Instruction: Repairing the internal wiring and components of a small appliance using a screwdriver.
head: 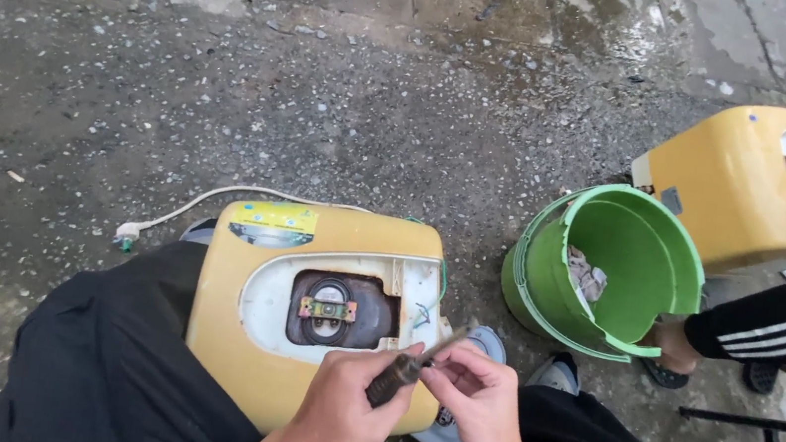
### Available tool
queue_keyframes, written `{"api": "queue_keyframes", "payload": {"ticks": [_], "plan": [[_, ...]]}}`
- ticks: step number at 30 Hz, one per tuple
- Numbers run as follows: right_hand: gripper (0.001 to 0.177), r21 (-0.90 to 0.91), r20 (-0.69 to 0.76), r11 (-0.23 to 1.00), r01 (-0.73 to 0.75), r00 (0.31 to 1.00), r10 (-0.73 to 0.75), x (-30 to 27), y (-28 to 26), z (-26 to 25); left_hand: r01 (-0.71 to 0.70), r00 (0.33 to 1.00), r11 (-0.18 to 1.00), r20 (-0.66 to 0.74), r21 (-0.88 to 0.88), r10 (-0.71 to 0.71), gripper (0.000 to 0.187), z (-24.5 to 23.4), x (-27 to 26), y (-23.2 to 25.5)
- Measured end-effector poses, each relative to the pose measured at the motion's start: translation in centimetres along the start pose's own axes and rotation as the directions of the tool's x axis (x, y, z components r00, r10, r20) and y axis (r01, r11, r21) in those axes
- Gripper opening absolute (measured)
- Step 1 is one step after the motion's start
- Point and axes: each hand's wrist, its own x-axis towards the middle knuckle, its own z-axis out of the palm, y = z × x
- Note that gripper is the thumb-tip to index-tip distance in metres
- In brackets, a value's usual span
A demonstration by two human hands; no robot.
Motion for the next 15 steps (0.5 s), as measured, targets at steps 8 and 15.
{"api": "queue_keyframes", "payload": {"ticks": [8, 15], "plan": [[0.010, -0.154, -0.063, 0.984, -0.090, 0.995, 0.081, -0.6, -0.2, 0.0, -0.371, 0.928, 0.905, 0.110, 0.207, 0.356, 0.062, -0.3, -0.6, -1.3], [0.023, -0.004, -0.129, 0.999, -0.053, 0.990, 0.052, -0.4, 0.6, 0.2, -0.368, 0.927, 0.888, 0.038, 0.274, 0.373, 0.062, 0.8, -0.6, -1.9]]}}
